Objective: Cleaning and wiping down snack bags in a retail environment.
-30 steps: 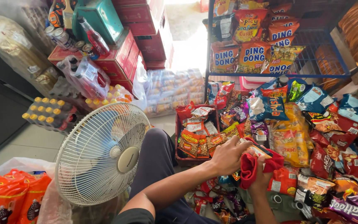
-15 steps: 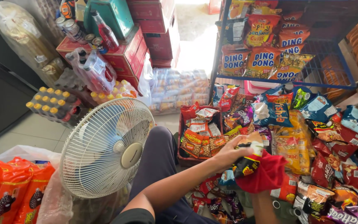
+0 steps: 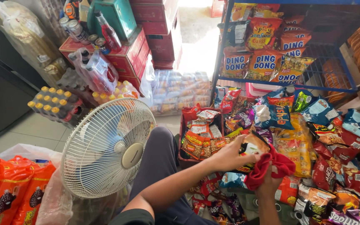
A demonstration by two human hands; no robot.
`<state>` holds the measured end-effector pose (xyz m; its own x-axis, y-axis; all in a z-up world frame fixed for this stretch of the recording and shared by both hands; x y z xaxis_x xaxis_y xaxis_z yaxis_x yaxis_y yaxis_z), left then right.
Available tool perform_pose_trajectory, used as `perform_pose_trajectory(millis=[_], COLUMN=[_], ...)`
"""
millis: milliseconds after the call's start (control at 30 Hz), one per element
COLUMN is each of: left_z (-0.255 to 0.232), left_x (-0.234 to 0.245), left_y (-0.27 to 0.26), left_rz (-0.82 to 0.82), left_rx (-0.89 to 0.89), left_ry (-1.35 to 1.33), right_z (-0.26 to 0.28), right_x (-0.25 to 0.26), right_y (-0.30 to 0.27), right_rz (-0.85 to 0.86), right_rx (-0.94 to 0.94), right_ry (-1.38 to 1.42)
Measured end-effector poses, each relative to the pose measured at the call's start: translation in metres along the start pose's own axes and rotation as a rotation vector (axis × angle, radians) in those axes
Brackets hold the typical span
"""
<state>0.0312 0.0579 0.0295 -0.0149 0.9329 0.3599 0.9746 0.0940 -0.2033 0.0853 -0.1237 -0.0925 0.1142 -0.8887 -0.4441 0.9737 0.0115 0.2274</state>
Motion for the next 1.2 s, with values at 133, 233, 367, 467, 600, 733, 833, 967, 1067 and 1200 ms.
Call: perform_pose_trajectory(millis=[133, 233, 367, 467, 600, 733, 833, 967, 1067, 1200], left_z=[-0.020, -0.011, -0.033, -0.038, 0.002, 0.014, 0.034, 0.022, -0.001, 0.006], left_x=[0.002, 0.004, 0.029, 0.035, 0.007, -0.016, -0.026, -0.004, 0.009, -0.010], left_y=[-0.012, 0.005, 0.009, 0.012, 0.016, -0.005, 0.000, 0.019, 0.021, 0.010], left_rz=[-0.111, -0.207, -0.270, -0.257, -0.134, -0.008, 0.023, -0.137, -0.185, -0.044], left_rx=[-0.035, -0.079, -0.174, -0.144, -0.151, -0.146, -0.059, -0.080, -0.087, -0.104], left_ry=[0.036, 0.042, -0.027, 0.022, 0.066, -0.015, -0.099, -0.108, -0.110, -0.092], right_z=[0.011, 0.019, 0.015, 0.008, 0.024, 0.026, 0.022, 0.006, 0.017, 0.050], right_x=[-0.008, -0.006, -0.009, -0.008, 0.003, 0.027, 0.032, 0.006, -0.012, -0.009], right_y=[-0.012, -0.016, -0.022, -0.021, -0.007, 0.004, -0.001, -0.021, -0.021, -0.001], right_rz=[0.031, 0.035, 0.036, 0.006, -0.053, -0.157, -0.209, -0.091, 0.010, -0.123], right_rx=[0.073, 0.260, 0.234, 0.177, 0.238, 0.174, 0.105, 0.099, 0.126, -0.045], right_ry=[-0.261, -0.381, -0.566, -0.557, -0.468, -0.432, -0.403, -0.343, -0.364, -0.273])
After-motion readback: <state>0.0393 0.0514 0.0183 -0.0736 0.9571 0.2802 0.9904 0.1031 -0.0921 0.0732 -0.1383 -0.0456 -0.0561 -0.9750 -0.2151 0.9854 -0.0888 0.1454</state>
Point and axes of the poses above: each hand's wrist, its own y-axis towards the middle knuckle, its own x-axis out of the back of the hand, z = x × y, the point moved 9 cm from there along y, towards the middle knuckle, and after that the axes turned 9 degrees about x, right-handed, at the moved point
